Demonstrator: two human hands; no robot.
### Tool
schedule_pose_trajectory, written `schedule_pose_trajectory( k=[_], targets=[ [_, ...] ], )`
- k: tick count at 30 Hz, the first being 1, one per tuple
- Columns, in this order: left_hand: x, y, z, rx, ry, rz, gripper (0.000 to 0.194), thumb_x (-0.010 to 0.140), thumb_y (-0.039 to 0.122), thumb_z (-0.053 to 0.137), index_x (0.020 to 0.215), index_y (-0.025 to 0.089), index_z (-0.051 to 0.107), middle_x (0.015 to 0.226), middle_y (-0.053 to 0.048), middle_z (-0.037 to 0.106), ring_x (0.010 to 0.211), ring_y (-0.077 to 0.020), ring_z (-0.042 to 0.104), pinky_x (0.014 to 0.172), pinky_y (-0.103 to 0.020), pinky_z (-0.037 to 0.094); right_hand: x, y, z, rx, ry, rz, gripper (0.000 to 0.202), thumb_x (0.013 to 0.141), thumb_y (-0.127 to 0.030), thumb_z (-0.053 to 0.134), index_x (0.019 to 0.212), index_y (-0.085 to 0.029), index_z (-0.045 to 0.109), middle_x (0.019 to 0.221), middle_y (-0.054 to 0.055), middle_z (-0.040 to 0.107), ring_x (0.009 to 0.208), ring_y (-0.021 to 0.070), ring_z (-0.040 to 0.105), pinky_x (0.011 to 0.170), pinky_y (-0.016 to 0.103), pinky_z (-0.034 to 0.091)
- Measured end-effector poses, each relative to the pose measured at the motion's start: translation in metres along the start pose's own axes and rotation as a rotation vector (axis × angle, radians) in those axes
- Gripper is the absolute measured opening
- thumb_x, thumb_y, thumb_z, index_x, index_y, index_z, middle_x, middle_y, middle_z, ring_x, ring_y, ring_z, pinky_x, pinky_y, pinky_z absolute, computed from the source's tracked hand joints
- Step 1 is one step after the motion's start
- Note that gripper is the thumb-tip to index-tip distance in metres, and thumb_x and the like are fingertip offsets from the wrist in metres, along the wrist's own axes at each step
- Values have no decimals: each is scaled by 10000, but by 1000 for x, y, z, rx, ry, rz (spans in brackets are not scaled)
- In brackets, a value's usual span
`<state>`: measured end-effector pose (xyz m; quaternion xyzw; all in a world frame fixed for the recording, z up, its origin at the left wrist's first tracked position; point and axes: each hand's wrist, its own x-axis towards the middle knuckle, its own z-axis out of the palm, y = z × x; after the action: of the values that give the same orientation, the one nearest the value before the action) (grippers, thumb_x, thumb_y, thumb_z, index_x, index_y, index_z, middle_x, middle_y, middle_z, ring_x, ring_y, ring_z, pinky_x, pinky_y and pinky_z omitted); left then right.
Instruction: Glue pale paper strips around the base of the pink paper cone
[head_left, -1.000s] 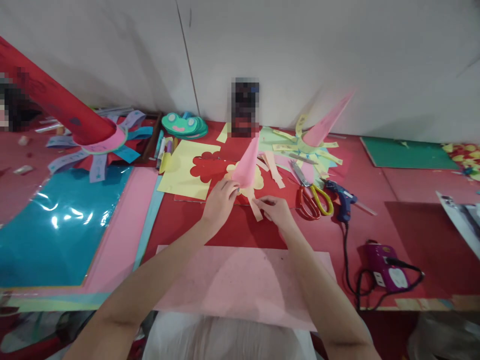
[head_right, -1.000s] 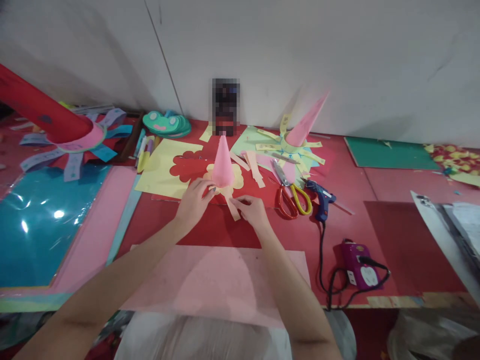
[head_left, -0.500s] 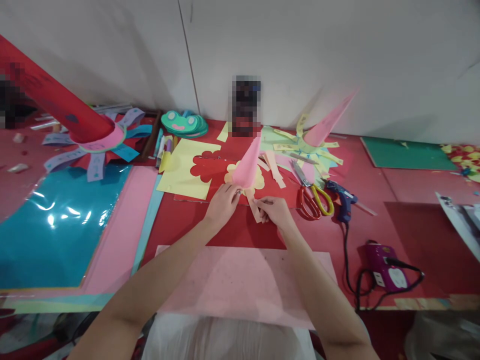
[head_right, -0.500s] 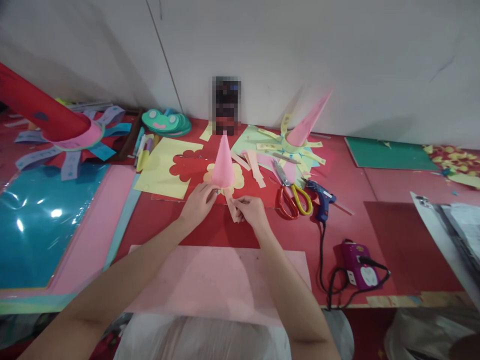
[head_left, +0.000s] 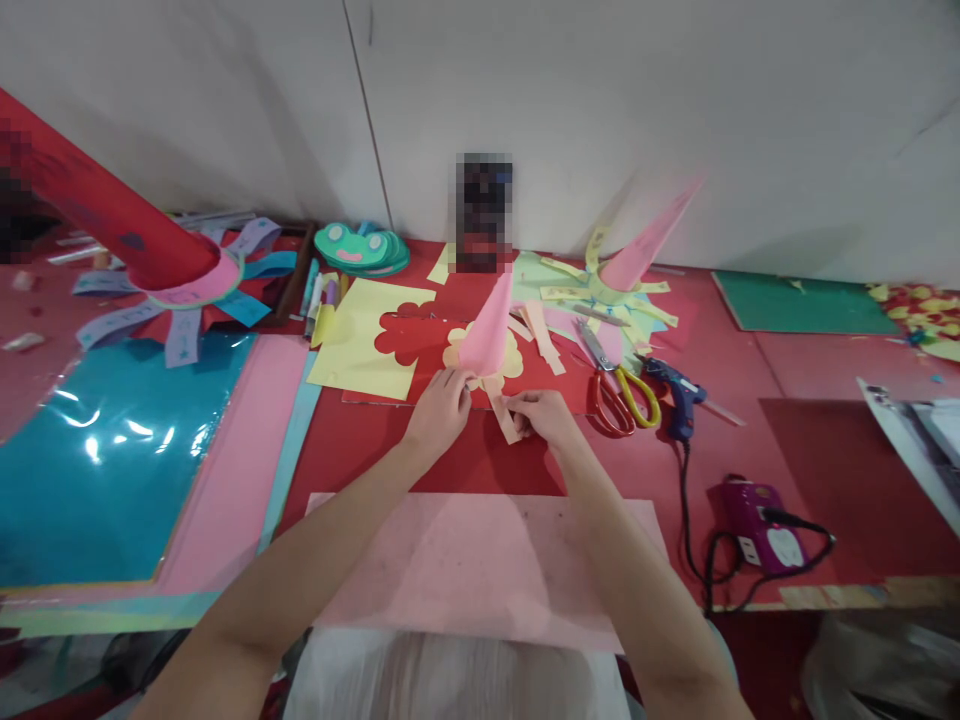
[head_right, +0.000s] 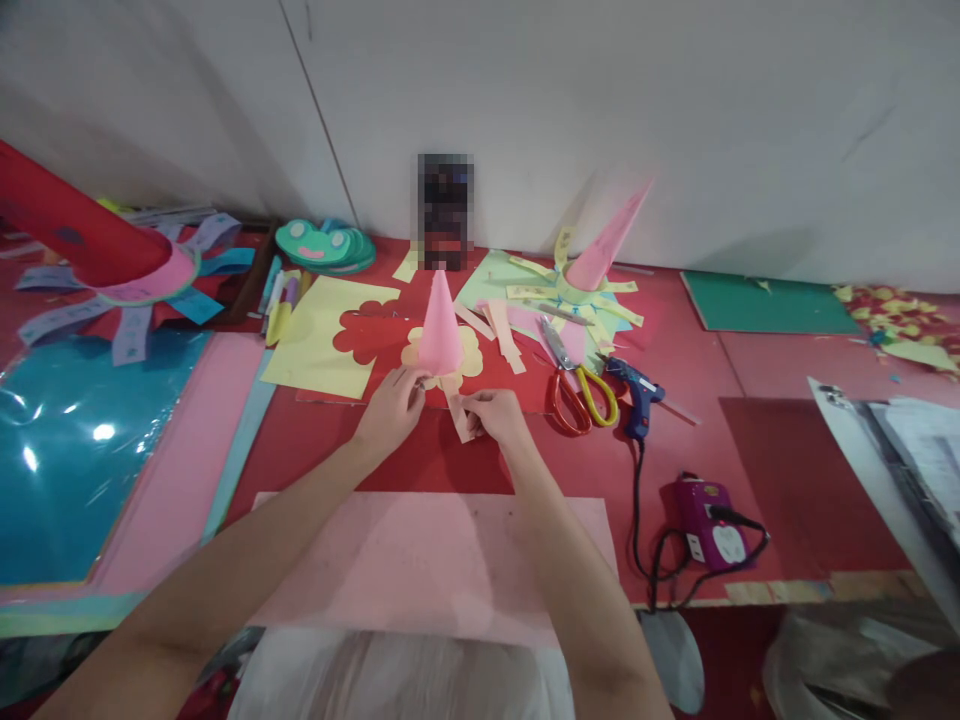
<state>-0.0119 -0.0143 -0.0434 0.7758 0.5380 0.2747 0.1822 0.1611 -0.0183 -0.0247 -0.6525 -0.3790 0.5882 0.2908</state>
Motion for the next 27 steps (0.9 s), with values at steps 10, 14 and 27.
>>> schedule_pose_trajectory(
  k=[10, 14, 27],
  targets=[
    [-2, -4, 5, 141, 3, 175, 307, 859, 84, 465, 1105, 199, 609, 991, -66, 558, 881, -196, 547, 872, -370, 487, 5, 3, -1, -5, -14, 6, 342, 634, -349, 720, 412, -177, 526, 337, -36, 487, 321, 63, 420, 372, 199, 345],
    [-2, -4, 5, 118, 3, 162, 317, 864, 85, 452, 1119, 203, 598, 999, -63, 561, 903, -194, 556, 887, -366, 479, 3, 3, -1, 13, -17, -3, 353, 633, -357, 724, 412, -179, 514, 349, -37, 492, 326, 62, 423, 373, 198, 351],
    [-2, -1, 1, 78, -45, 99, 294, 851, 68, 432, 1090, 179, 563, 1070, -65, 590, 974, -212, 545, 916, -381, 456, -1, 2, 0, 29, 21, 26, 333, 636, -369, 729, 451, -180, 526, 372, -43, 501, 340, 68, 449, 379, 195, 384]
  ],
)
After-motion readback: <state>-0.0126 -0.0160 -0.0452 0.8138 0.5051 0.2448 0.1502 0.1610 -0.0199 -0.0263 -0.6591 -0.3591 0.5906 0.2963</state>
